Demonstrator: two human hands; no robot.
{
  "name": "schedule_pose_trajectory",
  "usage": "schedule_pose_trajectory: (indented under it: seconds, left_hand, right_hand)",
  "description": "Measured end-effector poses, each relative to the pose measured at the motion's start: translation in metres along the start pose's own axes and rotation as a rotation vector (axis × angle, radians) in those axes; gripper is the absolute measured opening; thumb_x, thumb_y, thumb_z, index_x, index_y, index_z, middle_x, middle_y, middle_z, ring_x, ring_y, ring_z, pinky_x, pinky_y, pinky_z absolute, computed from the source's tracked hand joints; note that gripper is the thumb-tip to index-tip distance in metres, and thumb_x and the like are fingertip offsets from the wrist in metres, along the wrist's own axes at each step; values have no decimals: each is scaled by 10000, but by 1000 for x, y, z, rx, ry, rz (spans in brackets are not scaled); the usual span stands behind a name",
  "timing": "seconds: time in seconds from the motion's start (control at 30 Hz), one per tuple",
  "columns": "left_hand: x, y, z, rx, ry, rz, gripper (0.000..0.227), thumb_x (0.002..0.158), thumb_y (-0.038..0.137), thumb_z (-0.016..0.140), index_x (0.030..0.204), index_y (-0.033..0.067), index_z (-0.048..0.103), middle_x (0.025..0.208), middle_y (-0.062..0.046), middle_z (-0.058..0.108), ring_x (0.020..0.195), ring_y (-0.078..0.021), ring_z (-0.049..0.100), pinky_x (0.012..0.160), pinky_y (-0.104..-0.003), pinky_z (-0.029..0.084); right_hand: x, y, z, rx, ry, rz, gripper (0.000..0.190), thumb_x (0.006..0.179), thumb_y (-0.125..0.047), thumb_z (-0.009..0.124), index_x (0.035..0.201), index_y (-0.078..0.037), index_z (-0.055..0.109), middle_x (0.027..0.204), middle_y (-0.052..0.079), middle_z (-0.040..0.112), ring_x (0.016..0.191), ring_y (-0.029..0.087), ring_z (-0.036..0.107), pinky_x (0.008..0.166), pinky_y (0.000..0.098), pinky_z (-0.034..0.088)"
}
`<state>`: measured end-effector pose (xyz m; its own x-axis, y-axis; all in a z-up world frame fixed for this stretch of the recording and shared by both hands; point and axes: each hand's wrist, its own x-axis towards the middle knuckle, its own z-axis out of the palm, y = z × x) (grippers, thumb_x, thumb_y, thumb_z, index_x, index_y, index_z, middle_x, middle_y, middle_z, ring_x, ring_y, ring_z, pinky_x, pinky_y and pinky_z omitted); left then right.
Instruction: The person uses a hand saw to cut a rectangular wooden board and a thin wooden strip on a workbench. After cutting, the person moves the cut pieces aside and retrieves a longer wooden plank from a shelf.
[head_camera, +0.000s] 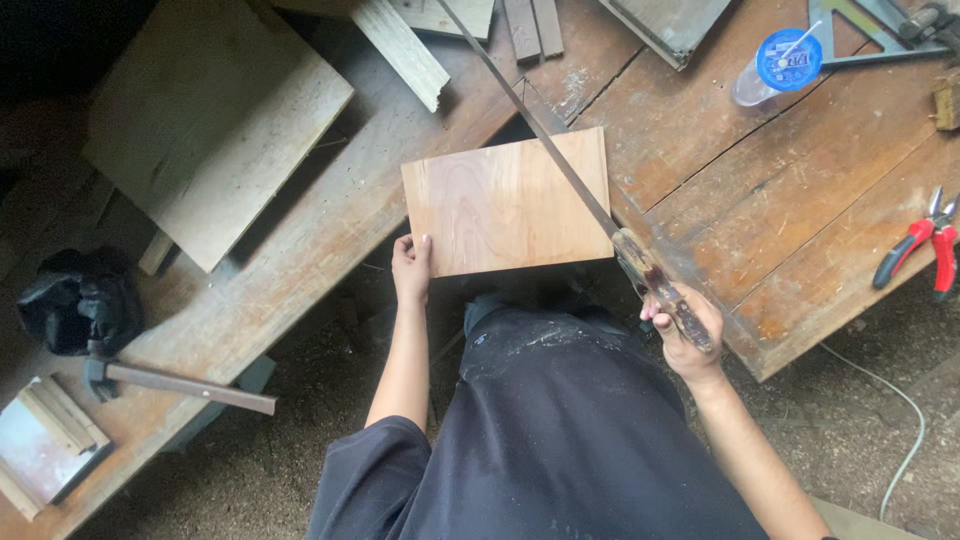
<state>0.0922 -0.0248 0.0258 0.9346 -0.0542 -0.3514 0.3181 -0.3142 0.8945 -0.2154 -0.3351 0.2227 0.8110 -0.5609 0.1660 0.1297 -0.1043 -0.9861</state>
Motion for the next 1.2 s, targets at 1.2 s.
schedule_pose_trajectory:
  seconds: [1.2]
  left_hand:
    - [4,135,-44,82,-444,984,259,1037,278,668,1191,79,733,1218,-55,766,1217,-208,717,1182,-458,473]
  right_hand:
    - [-33,-25,98,226,313,-106,478,1010,-477,708,1019,-20,568,916,58,568,816,167,581,760,326,511]
